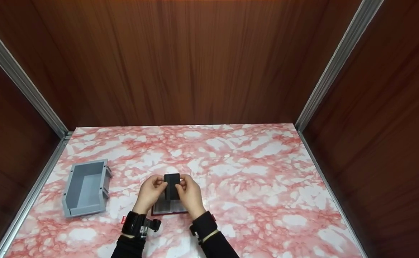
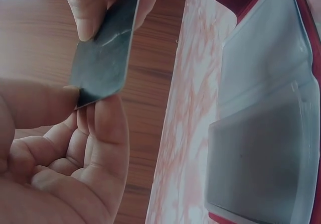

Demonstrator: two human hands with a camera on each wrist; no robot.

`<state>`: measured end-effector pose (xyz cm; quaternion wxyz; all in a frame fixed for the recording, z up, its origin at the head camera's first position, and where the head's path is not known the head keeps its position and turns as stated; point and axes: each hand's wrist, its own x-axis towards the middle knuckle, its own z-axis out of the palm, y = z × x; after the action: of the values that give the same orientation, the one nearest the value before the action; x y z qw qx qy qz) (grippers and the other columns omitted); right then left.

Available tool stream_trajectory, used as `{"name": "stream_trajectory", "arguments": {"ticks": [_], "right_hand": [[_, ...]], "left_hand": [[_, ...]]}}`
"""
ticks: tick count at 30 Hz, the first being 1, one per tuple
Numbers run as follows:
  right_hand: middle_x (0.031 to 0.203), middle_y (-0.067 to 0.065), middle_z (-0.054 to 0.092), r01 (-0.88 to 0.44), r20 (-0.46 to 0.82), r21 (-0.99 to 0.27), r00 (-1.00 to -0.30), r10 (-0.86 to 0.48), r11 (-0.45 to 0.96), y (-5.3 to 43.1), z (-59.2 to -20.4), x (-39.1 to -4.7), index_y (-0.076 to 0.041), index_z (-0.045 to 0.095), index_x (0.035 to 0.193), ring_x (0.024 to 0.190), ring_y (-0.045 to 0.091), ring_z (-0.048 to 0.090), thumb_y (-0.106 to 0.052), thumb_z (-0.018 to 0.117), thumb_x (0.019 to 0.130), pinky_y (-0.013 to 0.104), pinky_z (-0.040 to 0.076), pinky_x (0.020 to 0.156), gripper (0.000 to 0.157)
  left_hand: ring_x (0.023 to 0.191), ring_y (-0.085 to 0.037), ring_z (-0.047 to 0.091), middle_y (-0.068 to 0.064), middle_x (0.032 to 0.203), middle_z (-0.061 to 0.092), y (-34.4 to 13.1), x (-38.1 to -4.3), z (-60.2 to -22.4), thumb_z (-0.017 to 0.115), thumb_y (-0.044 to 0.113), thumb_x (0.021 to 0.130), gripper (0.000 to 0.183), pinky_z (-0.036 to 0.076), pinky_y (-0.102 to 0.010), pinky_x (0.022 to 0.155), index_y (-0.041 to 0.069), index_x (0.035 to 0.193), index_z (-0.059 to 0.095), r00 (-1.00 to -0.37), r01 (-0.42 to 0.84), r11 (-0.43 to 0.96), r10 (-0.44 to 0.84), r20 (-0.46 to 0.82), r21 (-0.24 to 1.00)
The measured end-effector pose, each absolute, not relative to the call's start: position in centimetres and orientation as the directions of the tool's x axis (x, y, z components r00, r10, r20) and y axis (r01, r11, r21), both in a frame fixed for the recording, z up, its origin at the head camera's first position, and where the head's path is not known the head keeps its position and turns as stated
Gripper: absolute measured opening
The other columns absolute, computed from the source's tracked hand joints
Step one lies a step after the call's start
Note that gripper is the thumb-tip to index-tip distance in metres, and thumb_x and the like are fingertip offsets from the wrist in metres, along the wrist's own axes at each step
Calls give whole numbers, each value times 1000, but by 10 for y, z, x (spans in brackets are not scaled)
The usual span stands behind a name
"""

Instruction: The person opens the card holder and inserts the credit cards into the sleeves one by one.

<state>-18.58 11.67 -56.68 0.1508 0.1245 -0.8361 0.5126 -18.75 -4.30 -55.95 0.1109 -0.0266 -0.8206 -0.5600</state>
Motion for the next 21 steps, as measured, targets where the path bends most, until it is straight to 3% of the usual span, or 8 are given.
{"name": "stream_trajectory", "arguments": {"ticks": [7, 16, 21], "right_hand": [[84, 5, 64, -355, 378, -822, -925, -40, 445, 119, -569, -188, 1, 63, 111, 74, 17, 60, 1, 69, 89, 28, 51, 67, 23], [80, 2, 61, -350, 388, -789, -921, -32, 505, 123, -581, -190, 2, 62, 109, 70, 13, 57, 1, 71, 86, 28, 50, 64, 24], [79, 2, 60, -340, 388, -773, -921, -25, 535, 124, -587, -192, 3, 61, 107, 69, 13, 57, 4, 71, 85, 30, 50, 63, 24]], "left_hand": [[76, -23, 66, -10, 84, 68, -46, -189, -561, 67, 2, 86, 13, 54, -33, 68, -3, 98, 67, -973, 152, 321, -119, 200, 935], [74, -24, 61, -9, 79, 65, -58, -189, -572, 65, 0, 83, 12, 50, -39, 72, -3, 94, 67, -945, 139, 444, -208, 253, 885], [74, -25, 62, -8, 78, 65, -66, -189, -582, 66, 0, 83, 13, 51, -41, 72, -4, 95, 67, -947, 87, 468, -234, 218, 879]]}}
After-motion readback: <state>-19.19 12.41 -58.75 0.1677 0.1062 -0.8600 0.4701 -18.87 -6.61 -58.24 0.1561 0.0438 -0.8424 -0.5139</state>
